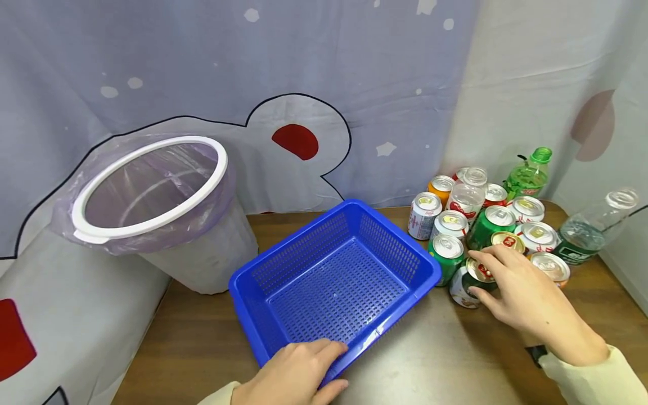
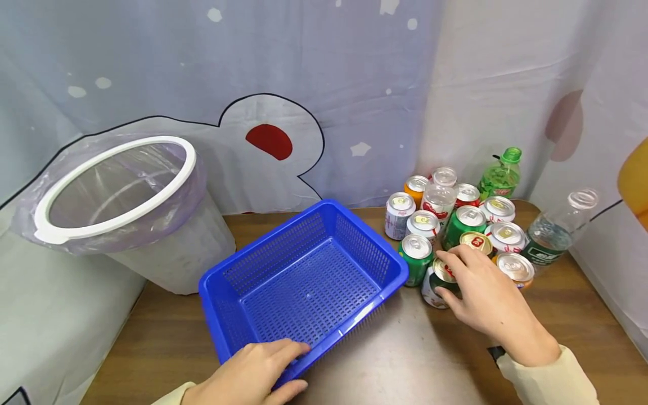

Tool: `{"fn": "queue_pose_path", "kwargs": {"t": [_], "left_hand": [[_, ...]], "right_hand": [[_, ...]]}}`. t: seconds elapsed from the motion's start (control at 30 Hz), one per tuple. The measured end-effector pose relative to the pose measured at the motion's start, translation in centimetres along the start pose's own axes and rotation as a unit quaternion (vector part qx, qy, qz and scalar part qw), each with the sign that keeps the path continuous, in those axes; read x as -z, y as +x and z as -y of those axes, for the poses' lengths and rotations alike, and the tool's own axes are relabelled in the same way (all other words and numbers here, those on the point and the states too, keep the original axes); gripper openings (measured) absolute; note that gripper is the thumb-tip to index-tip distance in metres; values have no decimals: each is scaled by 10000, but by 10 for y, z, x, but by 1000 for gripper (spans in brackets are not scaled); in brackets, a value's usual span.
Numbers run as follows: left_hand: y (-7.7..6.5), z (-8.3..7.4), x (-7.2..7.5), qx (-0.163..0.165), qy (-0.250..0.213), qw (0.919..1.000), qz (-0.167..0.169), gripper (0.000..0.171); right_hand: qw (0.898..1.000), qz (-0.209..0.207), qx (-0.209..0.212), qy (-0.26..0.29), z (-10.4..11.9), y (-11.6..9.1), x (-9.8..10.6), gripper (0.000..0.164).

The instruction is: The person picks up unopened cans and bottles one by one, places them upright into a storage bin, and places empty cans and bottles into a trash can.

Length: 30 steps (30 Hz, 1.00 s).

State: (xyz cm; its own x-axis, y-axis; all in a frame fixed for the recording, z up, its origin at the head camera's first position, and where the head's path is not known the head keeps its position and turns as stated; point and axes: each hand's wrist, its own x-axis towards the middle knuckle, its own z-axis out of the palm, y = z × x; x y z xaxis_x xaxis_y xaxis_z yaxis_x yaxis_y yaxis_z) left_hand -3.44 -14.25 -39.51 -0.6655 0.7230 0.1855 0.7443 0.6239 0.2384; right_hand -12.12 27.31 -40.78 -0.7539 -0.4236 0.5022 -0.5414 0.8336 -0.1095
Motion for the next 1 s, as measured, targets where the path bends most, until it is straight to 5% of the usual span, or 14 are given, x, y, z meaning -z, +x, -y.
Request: {"fn": "queue_pose_path", "kwargs": {"t": [0.1, 0.27, 0.37, 0.53, 0.73, 1.0], "left_hand": [[6, 6, 26, 137, -345, 9983, 453, 44], [30, 50, 61, 881, 19, 9961, 20, 48], [46, 88, 67, 1467, 367, 9885, -34, 52], [61, 135, 61, 2258, 924, 9689, 417, 58], [68, 164, 59, 2358, 406, 9671, 862, 52], [69, 190, 64, 1997, -413, 9638, 1717, 32]], "right_hand": [[10000, -27, 19, -5, 0, 0, -1, 67], [10000, -53, -9, -17, 0, 0, -2, 68], [10000, -56, -48, 0, 1, 0, -2, 69], [10000, -61, -53, 30, 1, 0, -2, 70], [9999, -66, -34, 70, 2, 0, -2, 70], [10000, -56, -58, 41, 2, -3, -2, 70]]}}
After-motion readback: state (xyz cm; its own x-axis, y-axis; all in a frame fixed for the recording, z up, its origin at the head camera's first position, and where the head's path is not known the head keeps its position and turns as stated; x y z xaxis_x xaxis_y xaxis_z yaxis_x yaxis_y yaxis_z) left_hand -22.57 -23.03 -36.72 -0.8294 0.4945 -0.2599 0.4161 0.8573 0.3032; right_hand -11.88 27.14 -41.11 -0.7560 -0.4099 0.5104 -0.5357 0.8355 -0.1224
